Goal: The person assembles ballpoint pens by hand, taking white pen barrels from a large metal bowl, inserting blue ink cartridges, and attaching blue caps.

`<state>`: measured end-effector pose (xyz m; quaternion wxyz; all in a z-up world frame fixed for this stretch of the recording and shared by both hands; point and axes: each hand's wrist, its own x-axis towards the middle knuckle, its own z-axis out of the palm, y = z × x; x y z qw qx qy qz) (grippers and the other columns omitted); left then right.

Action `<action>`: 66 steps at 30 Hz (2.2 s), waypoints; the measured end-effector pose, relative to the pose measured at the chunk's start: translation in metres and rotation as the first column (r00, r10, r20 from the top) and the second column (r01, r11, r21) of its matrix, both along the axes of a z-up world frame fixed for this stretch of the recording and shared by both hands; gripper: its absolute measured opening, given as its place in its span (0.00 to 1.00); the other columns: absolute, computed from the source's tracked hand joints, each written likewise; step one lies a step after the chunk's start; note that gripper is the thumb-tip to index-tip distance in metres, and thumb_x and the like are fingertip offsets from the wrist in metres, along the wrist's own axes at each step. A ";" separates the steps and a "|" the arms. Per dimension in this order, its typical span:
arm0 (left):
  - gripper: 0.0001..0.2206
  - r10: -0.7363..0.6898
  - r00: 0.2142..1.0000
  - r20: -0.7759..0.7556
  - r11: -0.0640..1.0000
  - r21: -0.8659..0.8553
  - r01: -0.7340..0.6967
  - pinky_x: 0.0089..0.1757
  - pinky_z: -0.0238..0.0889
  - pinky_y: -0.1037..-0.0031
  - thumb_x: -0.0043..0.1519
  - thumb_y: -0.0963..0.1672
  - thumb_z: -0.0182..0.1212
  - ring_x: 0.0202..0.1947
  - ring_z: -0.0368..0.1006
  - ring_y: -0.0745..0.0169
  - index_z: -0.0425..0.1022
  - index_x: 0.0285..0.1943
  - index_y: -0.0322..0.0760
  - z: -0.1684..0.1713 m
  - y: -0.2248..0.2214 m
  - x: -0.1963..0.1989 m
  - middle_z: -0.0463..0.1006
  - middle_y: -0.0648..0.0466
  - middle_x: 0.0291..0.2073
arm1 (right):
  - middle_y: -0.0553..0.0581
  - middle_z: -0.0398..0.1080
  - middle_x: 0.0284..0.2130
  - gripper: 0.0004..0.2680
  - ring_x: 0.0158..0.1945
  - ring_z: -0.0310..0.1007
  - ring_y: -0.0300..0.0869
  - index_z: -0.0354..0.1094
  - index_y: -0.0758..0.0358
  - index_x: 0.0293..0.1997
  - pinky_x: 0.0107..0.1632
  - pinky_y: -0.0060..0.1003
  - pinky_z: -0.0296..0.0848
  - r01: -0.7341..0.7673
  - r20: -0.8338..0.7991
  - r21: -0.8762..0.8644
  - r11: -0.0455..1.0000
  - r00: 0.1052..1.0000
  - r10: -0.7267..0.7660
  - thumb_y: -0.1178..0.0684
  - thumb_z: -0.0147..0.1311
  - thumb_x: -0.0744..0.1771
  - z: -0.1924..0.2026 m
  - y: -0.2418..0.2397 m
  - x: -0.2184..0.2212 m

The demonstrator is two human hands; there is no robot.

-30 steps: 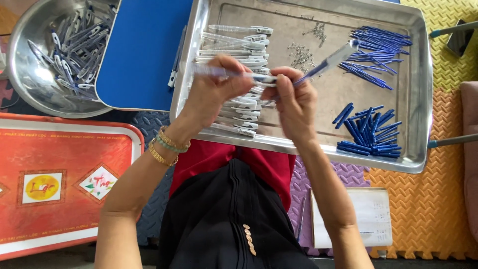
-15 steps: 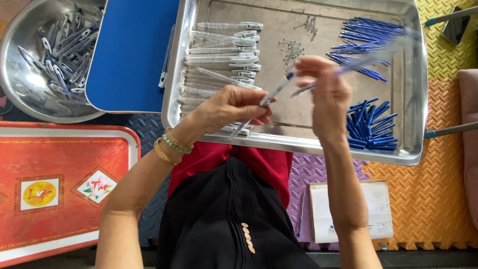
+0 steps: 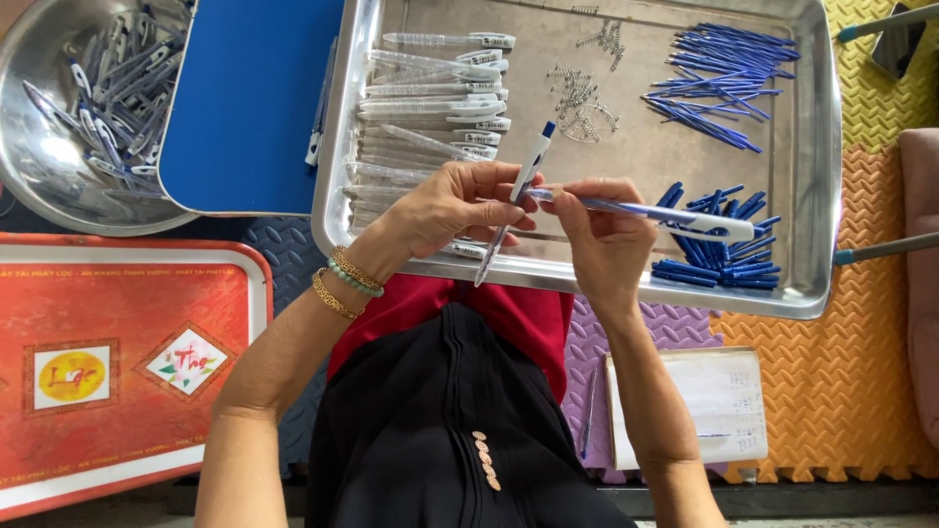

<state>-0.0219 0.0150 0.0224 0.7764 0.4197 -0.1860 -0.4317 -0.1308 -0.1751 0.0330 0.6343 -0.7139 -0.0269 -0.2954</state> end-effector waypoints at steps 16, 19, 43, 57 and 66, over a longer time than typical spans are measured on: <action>0.22 0.105 0.994 -0.023 0.994 0.004 -0.105 0.43 0.88 0.58 0.65 0.37 0.73 0.47 0.88 0.46 0.78 0.71 0.33 -0.013 -0.009 -0.014 0.88 0.41 0.51 | 0.66 0.79 0.38 0.04 0.42 0.87 0.54 0.76 0.68 0.47 0.44 0.43 0.85 0.058 0.244 -0.176 0.983 0.970 -0.014 0.65 0.66 0.70 -0.031 -0.008 0.016; 0.23 0.130 0.991 -0.015 0.991 0.024 -0.130 0.43 0.88 0.58 0.66 0.38 0.73 0.46 0.89 0.46 0.77 0.71 0.32 -0.017 -0.011 -0.014 0.88 0.42 0.49 | 0.66 0.80 0.39 0.05 0.40 0.87 0.58 0.78 0.68 0.43 0.40 0.43 0.86 0.201 0.406 -0.414 0.888 0.914 -0.017 0.67 0.70 0.67 -0.043 -0.009 0.017; 0.39 -0.364 0.930 -0.037 0.915 0.172 0.365 0.49 0.86 0.59 0.65 0.39 0.68 0.44 0.82 0.57 0.56 0.88 0.42 -0.005 -0.022 0.006 0.77 0.49 0.51 | 0.47 0.75 0.33 0.07 0.22 0.66 0.32 0.65 0.53 0.49 0.21 0.28 0.63 0.160 -0.337 0.252 0.954 0.939 -0.069 0.45 0.48 0.77 0.029 -0.136 0.050; 0.40 -0.448 0.890 -0.089 0.842 0.291 0.453 0.45 0.85 0.65 0.64 0.39 0.68 0.39 0.82 0.64 0.56 0.88 0.41 0.009 -0.032 0.030 0.77 0.53 0.46 | 0.73 0.72 0.50 0.17 0.51 0.73 0.59 0.78 0.66 0.66 0.48 0.60 0.67 0.140 -0.289 -0.791 0.596 0.772 -0.565 0.44 0.47 0.79 0.003 -0.177 -0.018; 0.34 -0.485 0.872 -0.072 0.798 0.373 0.474 0.33 0.82 0.79 0.62 0.36 0.70 0.29 0.80 0.66 0.70 0.82 0.44 0.056 -0.057 0.056 0.83 0.53 0.37 | 0.47 0.72 0.23 0.09 0.19 0.70 0.31 0.73 0.60 0.42 0.22 0.20 0.72 -0.066 -0.486 0.382 0.922 0.834 0.261 0.52 0.53 0.77 -0.009 -0.139 0.068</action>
